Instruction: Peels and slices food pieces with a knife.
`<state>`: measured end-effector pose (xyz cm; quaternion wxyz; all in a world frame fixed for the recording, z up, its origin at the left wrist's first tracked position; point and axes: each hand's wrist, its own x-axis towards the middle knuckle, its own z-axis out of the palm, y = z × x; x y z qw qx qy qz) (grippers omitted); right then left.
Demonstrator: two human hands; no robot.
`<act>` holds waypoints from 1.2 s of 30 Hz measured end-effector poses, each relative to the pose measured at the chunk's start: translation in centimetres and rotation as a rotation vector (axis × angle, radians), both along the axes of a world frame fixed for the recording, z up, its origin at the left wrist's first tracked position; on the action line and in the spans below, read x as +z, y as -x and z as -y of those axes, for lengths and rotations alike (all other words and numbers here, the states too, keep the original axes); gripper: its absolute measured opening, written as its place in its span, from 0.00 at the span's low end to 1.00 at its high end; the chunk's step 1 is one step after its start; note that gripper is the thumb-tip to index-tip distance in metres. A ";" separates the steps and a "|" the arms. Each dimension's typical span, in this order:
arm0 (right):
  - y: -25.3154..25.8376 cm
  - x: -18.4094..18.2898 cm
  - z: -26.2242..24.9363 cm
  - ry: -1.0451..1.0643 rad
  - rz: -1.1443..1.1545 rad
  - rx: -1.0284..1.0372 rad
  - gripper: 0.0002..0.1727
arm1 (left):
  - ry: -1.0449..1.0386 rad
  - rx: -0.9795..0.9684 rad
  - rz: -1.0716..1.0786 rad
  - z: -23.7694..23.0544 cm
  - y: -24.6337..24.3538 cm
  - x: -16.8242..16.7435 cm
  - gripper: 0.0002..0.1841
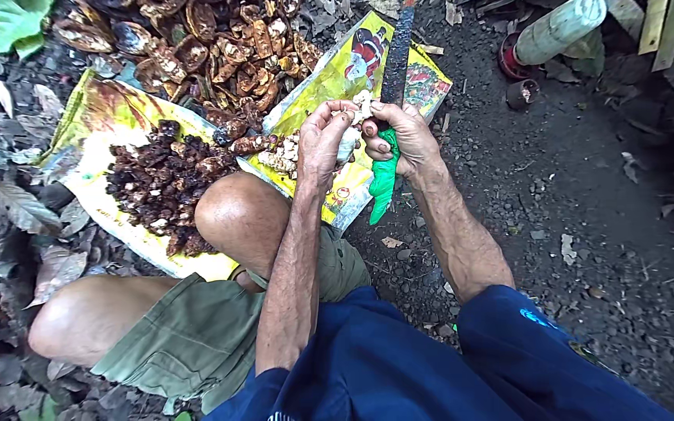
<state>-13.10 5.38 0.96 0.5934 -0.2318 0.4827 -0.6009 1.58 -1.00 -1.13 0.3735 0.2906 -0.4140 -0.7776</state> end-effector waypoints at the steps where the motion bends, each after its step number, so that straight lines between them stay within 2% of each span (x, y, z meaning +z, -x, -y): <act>1: 0.0 -0.2 0.1 0.004 0.011 -0.017 0.15 | -0.035 0.020 0.017 0.0 0.1 0.1 0.10; 3: -0.1 -0.6 0.4 0.004 -0.096 -0.090 0.11 | -0.075 0.092 0.118 0.2 0.3 -0.1 0.10; 5: 0.1 -1.0 0.6 -0.017 -0.335 -0.135 0.06 | -0.040 0.154 0.260 0.4 0.4 -0.9 0.13; 8: 0.8 -1.5 1.4 -0.108 -0.605 -0.118 0.09 | -0.014 0.213 0.493 0.0 0.8 -0.2 0.15; 9: 1.0 -1.7 1.6 -0.145 -0.671 -0.092 0.09 | -0.073 0.125 0.618 0.0 0.6 1.8 0.16; 10: 1.2 -1.8 1.9 -0.178 -0.728 -0.069 0.10 | -0.275 -0.062 0.703 1.0 0.4 4.6 0.17; 11: 1.4 -1.9 2.2 -0.213 -0.783 -0.056 0.11 | -0.115 0.086 0.623 0.4 0.9 1.5 0.16; 12: 1.6 -2.1 2.5 -0.245 -0.832 -0.053 0.12 | -0.097 0.137 0.524 0.8 1.5 -0.8 0.16; 14: 1.7 -2.4 2.9 -0.285 -0.893 -0.057 0.13 | -0.162 0.082 0.453 1.7 1.9 -2.1 0.20; 17: 1.8 -2.7 2.8 -0.288 -0.906 -0.063 0.14 | -0.208 0.039 0.456 2.1 2.0 -1.6 0.22; 20: 1.6 -2.6 2.1 -0.255 -0.875 -0.065 0.12 | -0.187 0.011 0.418 2.2 1.9 -1.4 0.16; 23: 1.5 -2.2 1.1 -0.173 -0.798 -0.037 0.12 | -0.100 0.019 0.420 2.4 2.0 -1.7 0.09; 29: 0.8 0.0 -0.7 0.008 -0.704 -0.118 0.12 | 0.090 -0.021 0.388 3.7 2.1 0.4 0.11; 32: 0.6 0.2 -2.1 0.054 -0.663 -0.181 0.12 | 0.278 -0.086 0.464 5.4 2.0 2.8 0.13; 36: 0.5 -0.8 -4.3 0.026 -0.678 -0.217 0.12 | 0.529 -0.217 0.733 8.3 3.2 5.2 0.12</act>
